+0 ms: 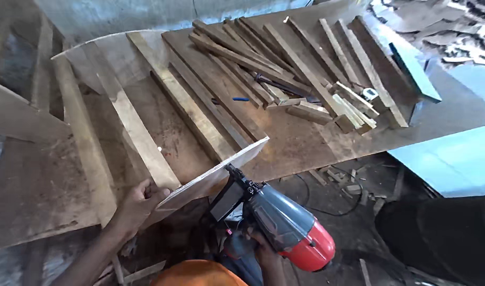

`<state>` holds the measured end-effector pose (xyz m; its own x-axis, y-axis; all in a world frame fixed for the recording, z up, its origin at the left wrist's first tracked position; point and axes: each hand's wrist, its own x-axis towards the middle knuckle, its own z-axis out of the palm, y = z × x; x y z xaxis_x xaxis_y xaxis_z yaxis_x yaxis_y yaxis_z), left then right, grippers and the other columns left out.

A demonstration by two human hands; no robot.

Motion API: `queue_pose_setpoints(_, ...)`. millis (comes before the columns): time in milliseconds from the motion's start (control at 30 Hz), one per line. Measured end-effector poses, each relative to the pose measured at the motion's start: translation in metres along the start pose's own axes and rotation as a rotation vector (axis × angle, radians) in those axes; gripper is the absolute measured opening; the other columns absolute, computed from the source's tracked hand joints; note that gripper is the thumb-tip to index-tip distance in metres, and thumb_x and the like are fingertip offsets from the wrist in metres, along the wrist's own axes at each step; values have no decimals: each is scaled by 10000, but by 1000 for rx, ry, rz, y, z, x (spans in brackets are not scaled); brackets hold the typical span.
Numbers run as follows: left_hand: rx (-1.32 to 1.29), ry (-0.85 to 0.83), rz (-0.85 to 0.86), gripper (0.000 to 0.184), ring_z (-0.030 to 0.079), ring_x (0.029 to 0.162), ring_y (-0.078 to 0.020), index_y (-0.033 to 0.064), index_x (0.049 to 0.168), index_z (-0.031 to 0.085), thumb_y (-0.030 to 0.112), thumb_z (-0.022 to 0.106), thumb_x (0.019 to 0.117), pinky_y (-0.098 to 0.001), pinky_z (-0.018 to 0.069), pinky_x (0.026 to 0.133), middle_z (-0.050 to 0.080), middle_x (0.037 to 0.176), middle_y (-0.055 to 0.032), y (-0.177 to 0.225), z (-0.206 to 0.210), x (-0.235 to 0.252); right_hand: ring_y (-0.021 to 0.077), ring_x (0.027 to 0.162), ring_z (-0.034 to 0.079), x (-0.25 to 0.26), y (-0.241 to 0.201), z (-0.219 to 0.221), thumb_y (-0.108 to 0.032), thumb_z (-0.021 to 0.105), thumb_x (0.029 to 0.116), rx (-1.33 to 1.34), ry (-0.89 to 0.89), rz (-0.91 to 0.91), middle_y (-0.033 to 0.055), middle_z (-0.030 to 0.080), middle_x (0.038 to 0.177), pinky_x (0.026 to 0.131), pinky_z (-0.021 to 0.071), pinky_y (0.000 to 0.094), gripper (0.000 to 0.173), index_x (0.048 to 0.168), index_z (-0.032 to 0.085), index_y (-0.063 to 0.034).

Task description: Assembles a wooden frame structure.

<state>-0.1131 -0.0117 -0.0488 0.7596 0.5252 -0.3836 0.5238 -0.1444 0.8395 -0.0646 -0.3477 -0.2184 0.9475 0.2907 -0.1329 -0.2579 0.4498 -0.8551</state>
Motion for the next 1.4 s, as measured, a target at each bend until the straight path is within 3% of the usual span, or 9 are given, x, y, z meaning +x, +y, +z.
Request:
queue_pose_setpoints(167, 37, 6, 21, 234, 669, 772, -187, 85, 1114, 673, 222, 753, 942, -386, 583, 707, 705, 881, -62, 4, -1, 0, 100, 661, 649, 7, 5, 9, -194, 785, 807, 24, -2, -3, -18, 683, 730, 665, 576, 326, 92, 859, 734, -138)
queue_pose_setpoints(333, 16, 1, -13, 248, 649, 752, -200, 60, 1120, 660, 213, 749, 946, -395, 571, 686, 687, 871, -81, 3, -3, -2, 91, 667, 650, -6, -5, 0, -216, 782, 822, 6, -71, 17, -21, 689, 745, 657, 574, 318, 116, 912, 748, -152)
queue_pose_setpoints(433, 12, 1, -21, 243, 638, 731, -183, 55, 1103, 651, 227, 739, 956, -380, 555, 662, 690, 860, -69, 9, -1, -3, 67, 729, 668, -26, -4, -4, -278, 810, 842, -60, -146, 32, -41, 724, 828, 705, 584, 291, 179, 989, 767, -185)
queue_pose_setpoints(567, 7, -14, -29, 309, 660, 788, -178, 59, 1203, 633, 244, 720, 971, -388, 569, 709, 707, 926, -70, 13, -5, -12, 61, 793, 675, -53, -2, 18, -249, 770, 904, -59, -255, 39, -45, 738, 900, 754, 582, 282, 183, 1080, 765, -197)
queue_pose_setpoints(667, -58, -80, -45, 369, 681, 869, -170, 62, 1300, 599, 195, 707, 974, -370, 579, 770, 722, 1023, -74, 17, -10, -17, 50, 808, 690, -69, -2, 40, -218, 768, 904, -47, -241, 49, -62, 753, 906, 770, 592, 277, 154, 1058, 783, -223)
queue_pose_setpoints(833, -140, -117, -82, 402, 689, 929, -156, 86, 1349, 579, 131, 699, 968, -352, 592, 803, 715, 1089, -55, 20, -15, -21, 88, 776, 677, -81, 29, 43, -267, 758, 924, -48, -287, 34, -15, 725, 885, 759, 589, 305, 210, 1108, 745, -166)
queue_pose_setpoints(967, -201, -148, -49, 405, 711, 917, -158, 30, 1329, 575, 77, 710, 949, -332, 603, 831, 735, 1039, -80, 10, -15, -5, 76, 768, 680, -93, 45, 55, -277, 765, 915, -77, -214, -8, -28, 731, 865, 749, 592, 299, 169, 1052, 759, -179)
queue_pose_setpoints(1133, -185, -159, -52, 427, 699, 875, -144, 51, 1332, 556, 97, 724, 943, -323, 590, 806, 728, 990, -64, 7, -16, -1, 72, 735, 676, -98, 46, 77, -263, 777, 899, -66, -158, -46, -32, 724, 833, 728, 594, 294, 146, 1009, 757, -170)
queue_pose_setpoints(1400, -130, -163, -61, 405, 685, 900, -155, 54, 1313, 543, 130, 716, 955, -341, 578, 803, 707, 1029, -75, 9, -18, -2, 50, 761, 674, -110, 59, 91, -249, 757, 913, -137, -91, -7, -57, 720, 837, 741, 591, 264, 106, 994, 753, -180)
